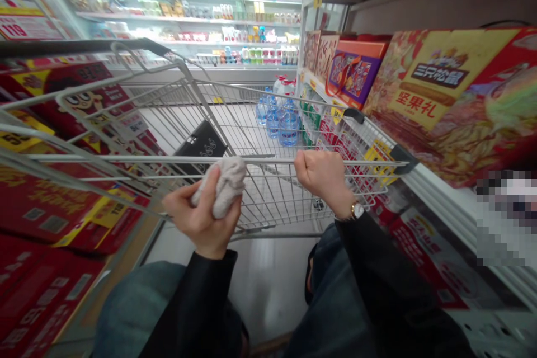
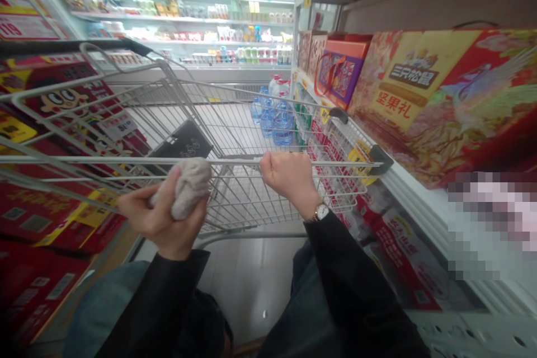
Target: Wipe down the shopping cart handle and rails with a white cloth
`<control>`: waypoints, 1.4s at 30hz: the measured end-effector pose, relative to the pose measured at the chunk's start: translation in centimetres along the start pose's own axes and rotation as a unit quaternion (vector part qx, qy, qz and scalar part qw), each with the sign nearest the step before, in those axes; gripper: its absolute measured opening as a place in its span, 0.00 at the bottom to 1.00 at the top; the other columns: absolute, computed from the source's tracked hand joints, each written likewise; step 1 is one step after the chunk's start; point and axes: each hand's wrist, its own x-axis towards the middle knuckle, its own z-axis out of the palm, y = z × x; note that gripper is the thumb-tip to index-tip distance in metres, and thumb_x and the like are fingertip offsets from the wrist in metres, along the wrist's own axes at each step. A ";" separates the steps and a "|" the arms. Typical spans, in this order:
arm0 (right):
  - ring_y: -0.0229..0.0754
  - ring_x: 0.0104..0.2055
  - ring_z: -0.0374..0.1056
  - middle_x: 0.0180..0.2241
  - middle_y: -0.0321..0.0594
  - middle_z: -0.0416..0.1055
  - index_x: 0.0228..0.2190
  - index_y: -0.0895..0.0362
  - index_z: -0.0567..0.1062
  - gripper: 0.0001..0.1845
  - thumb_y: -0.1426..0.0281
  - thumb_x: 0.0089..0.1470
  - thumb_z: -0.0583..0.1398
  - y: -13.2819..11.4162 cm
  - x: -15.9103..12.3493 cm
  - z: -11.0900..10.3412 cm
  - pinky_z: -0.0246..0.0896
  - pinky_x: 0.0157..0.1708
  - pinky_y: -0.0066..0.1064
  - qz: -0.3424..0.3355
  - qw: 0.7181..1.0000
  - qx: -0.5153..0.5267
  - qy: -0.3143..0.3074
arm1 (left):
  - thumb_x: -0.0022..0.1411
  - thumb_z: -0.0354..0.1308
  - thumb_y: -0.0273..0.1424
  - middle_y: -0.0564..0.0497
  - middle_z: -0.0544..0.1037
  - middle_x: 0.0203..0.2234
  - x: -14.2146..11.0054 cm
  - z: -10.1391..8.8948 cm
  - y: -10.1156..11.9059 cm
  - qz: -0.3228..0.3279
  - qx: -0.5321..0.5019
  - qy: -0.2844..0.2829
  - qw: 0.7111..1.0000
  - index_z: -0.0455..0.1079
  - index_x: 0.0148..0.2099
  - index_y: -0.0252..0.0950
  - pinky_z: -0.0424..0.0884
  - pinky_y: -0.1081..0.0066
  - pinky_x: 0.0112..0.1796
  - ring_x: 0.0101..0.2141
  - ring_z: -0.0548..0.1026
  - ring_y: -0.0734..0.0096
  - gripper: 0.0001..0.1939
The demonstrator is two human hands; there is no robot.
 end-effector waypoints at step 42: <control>0.42 0.29 0.56 0.22 0.34 0.66 0.26 0.52 0.67 0.10 0.69 0.58 0.52 0.7 -1.9 5.5 0.46 0.37 0.39 -0.045 0.941 0.043 0.333 | 0.54 0.69 0.40 0.49 0.63 0.37 -1.5 -0.5 2.4 -0.104 -0.051 -0.050 0.992 0.69 0.62 0.37 0.71 0.66 0.42 0.38 0.66 0.69 0.34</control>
